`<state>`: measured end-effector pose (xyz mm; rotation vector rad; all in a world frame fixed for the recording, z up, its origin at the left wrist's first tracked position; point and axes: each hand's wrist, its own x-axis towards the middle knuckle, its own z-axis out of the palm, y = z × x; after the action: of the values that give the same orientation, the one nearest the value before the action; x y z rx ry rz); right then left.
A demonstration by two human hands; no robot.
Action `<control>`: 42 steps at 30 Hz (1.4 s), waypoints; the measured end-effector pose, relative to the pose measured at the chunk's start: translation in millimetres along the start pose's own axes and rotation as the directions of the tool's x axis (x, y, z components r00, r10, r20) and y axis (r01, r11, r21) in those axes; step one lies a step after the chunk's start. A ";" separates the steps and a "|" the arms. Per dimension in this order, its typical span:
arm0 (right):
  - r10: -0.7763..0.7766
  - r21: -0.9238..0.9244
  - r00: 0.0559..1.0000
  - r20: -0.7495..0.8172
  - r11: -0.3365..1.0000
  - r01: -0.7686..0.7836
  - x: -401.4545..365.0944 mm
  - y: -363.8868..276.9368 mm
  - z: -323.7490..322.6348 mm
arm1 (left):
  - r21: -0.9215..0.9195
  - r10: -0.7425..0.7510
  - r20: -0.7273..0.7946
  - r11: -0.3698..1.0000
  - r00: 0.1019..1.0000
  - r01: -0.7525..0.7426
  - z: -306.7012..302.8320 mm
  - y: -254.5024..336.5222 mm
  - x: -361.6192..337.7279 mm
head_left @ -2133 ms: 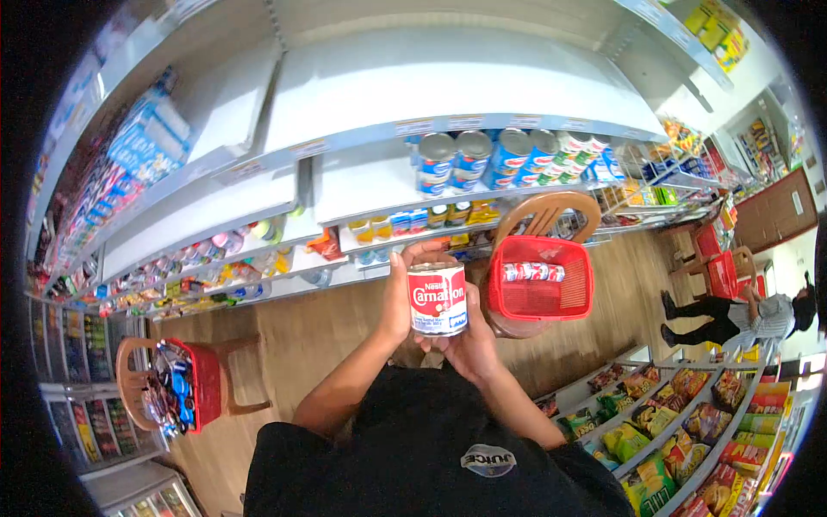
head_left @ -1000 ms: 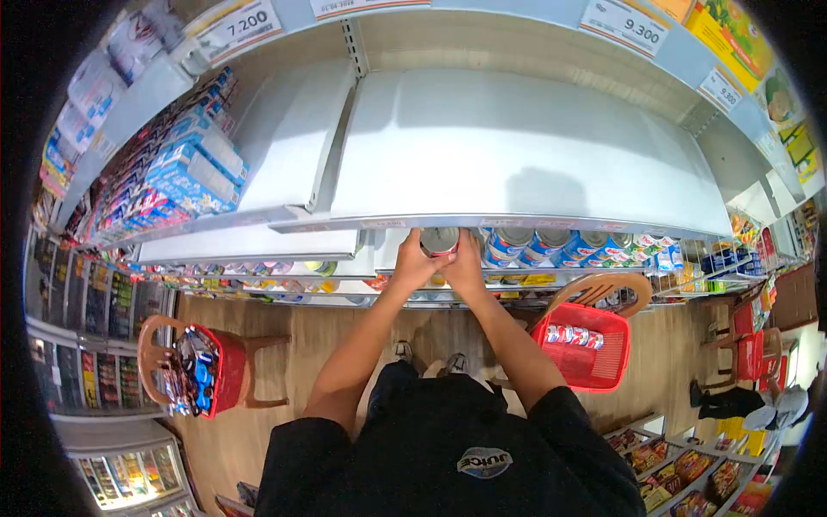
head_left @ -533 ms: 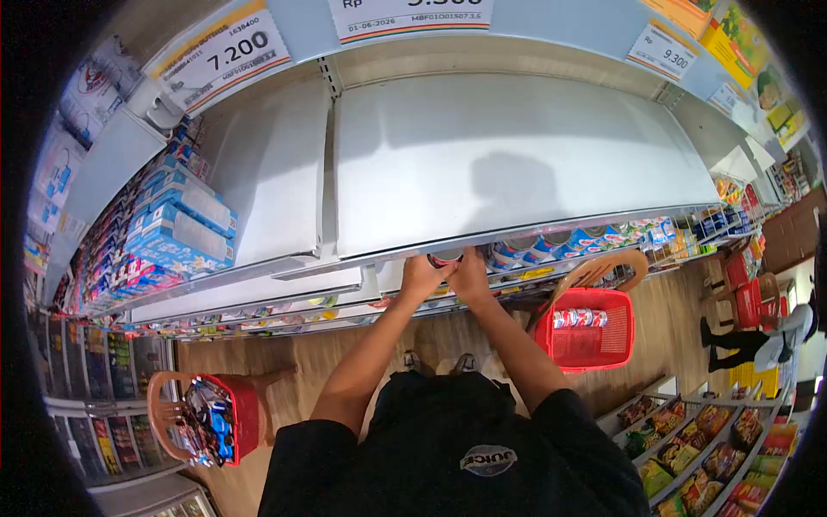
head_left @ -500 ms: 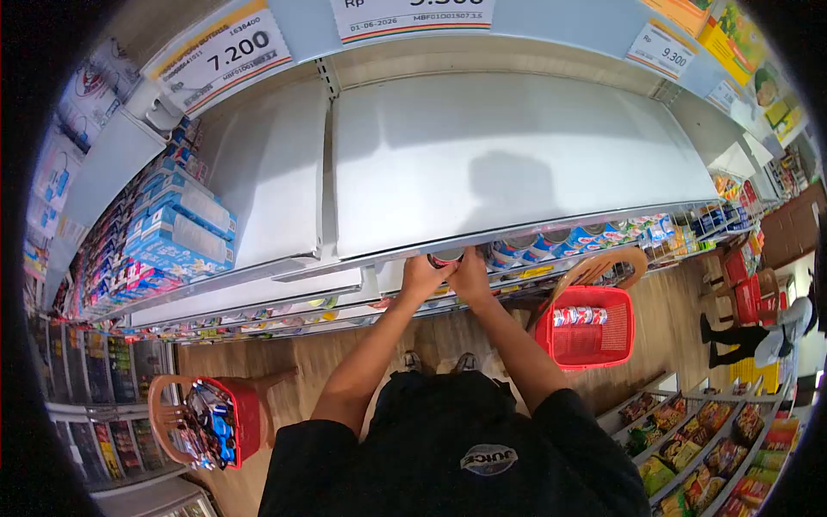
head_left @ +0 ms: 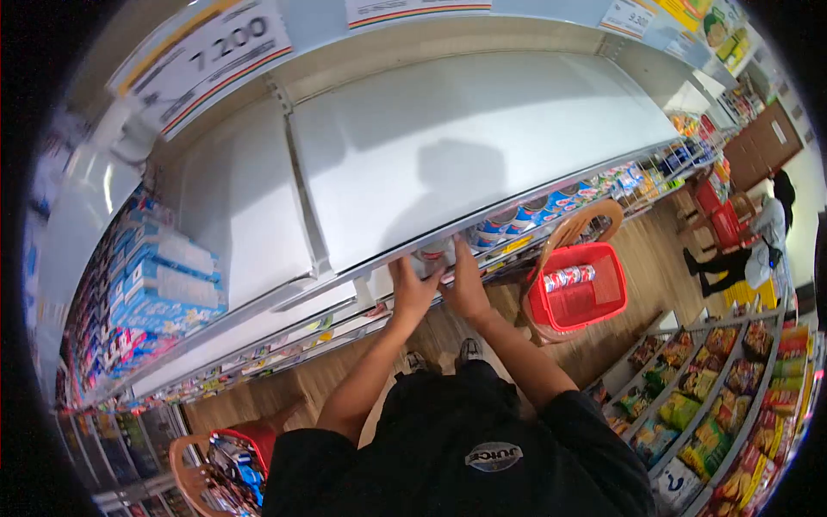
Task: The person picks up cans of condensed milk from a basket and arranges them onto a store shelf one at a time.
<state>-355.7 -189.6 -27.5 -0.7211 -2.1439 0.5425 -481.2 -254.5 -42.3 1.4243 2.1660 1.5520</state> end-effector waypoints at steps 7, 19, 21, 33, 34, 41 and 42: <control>0.480 -0.163 0.801 0.359 0.877 -0.453 -230.7 53.5 -41.9 | -0.360 0.105 0.424 0.931 0.900 0.061 -35.3 3.5 -120.8; 0.932 0.074 -0.361 0.007 -0.361 -0.930 -566.1 47.6 -190.7 | 0.788 -0.810 0.577 0.521 -0.099 0.329 -44.5 -239.1 -232.1; 0.943 0.182 -0.320 -0.086 -0.301 -0.936 -598.5 41.1 -183.9 | 0.773 -0.821 0.571 0.528 -0.024 0.352 -23.0 -197.1 -233.6; 0.917 0.116 -0.357 0.178 -0.380 -0.918 -599.2 49.5 -225.7 | 0.149 -0.266 0.893 0.937 0.364 0.317 186.9 32.0 -211.0; 0.854 0.199 -0.459 0.244 -0.508 -0.838 -584.3 55.0 -236.9 | 0.116 -0.234 0.897 0.943 0.374 0.312 196.7 44.0 -203.4; 0.986 0.427 -0.087 -0.140 -0.019 -0.904 -538.4 178.8 -253.4 | -0.058 -0.111 0.905 0.924 0.411 0.377 307.6 75.4 -147.2; 0.983 0.424 0.016 -0.185 0.094 -0.901 -507.0 191.4 -262.7 | -0.069 -0.120 0.900 0.910 0.419 0.410 327.1 74.3 -140.2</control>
<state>177.7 -341.2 -262.5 -2.0074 -0.7812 1.1205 -172.6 -133.7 -192.0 1.2511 1.3319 0.6456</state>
